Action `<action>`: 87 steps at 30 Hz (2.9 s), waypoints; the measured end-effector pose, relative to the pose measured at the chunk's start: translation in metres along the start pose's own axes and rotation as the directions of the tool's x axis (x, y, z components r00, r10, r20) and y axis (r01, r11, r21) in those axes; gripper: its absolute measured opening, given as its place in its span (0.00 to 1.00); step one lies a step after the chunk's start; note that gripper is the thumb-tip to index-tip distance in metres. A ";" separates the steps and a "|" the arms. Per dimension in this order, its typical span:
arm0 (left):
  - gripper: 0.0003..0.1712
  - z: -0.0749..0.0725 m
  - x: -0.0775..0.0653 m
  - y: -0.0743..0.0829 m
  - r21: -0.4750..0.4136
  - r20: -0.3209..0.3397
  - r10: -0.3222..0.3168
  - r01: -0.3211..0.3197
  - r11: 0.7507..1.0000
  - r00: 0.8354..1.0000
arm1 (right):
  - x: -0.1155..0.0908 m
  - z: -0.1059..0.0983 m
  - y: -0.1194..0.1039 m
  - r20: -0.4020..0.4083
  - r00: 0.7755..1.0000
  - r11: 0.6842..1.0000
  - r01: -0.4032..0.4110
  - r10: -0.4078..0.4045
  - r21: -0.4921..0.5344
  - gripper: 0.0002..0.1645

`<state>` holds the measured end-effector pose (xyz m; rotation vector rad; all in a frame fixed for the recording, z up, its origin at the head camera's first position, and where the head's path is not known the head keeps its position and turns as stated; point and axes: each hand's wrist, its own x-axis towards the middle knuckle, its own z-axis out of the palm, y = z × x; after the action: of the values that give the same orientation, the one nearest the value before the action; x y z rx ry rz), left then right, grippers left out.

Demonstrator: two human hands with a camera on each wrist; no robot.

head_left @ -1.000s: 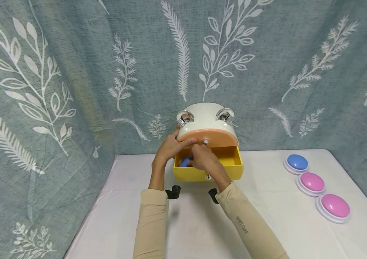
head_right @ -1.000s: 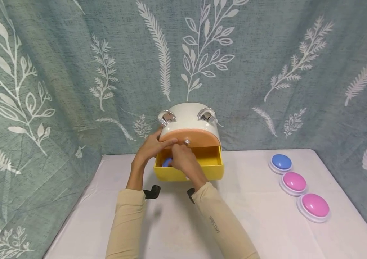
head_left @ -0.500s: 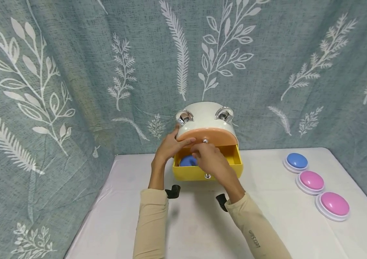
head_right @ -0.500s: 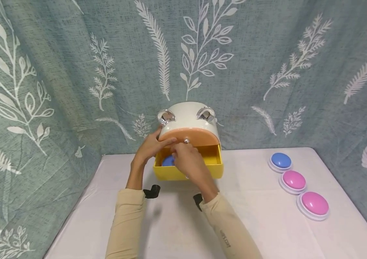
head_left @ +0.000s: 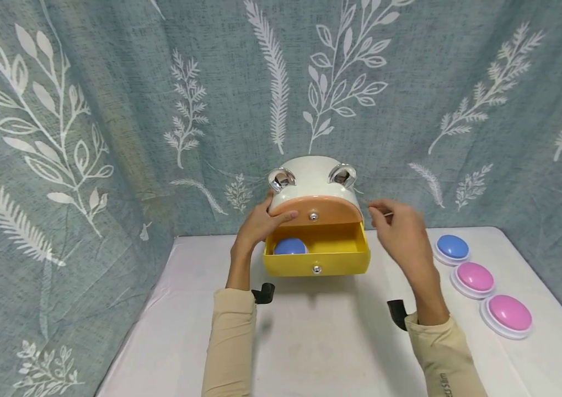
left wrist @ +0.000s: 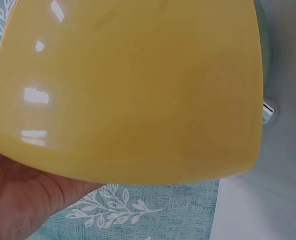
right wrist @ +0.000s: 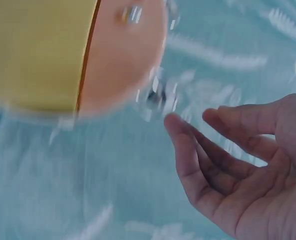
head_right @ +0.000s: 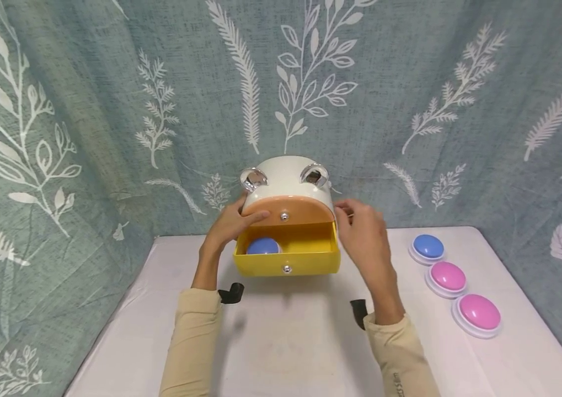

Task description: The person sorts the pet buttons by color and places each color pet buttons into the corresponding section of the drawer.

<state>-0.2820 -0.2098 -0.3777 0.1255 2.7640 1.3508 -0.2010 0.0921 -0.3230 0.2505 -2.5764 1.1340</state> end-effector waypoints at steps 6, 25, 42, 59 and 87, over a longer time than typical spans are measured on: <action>0.62 -0.001 0.001 -0.003 -0.001 0.000 -0.002 0.002 1.000 1.000 | 0.008 -0.030 0.055 -0.075 0.991 0.984 -0.120 0.111 -0.130 0.23; 0.63 -0.003 0.000 -0.003 -0.027 -0.004 0.002 -0.002 1.000 1.000 | 0.058 -0.035 0.220 0.376 0.713 0.801 -0.468 0.591 -0.373 0.54; 0.62 0.000 0.000 -0.002 -0.038 0.002 0.001 -0.001 0.999 1.000 | 0.047 -0.014 0.242 0.237 0.789 0.815 -0.494 0.567 -0.303 0.47; 0.62 0.002 -0.002 0.000 -0.007 0.011 0.003 -0.003 1.000 1.000 | 0.033 -0.022 0.200 0.155 0.870 0.868 -0.418 0.467 -0.267 0.46; 0.62 0.000 -0.003 0.000 0.011 -0.010 -0.004 0.004 1.000 1.000 | 0.004 -0.048 0.080 0.201 0.964 0.969 -0.129 0.171 -0.210 0.47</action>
<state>-0.2791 -0.2098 -0.3775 0.1141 2.7788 1.3393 -0.2173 0.1812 -0.3458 0.1410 -2.9220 0.9376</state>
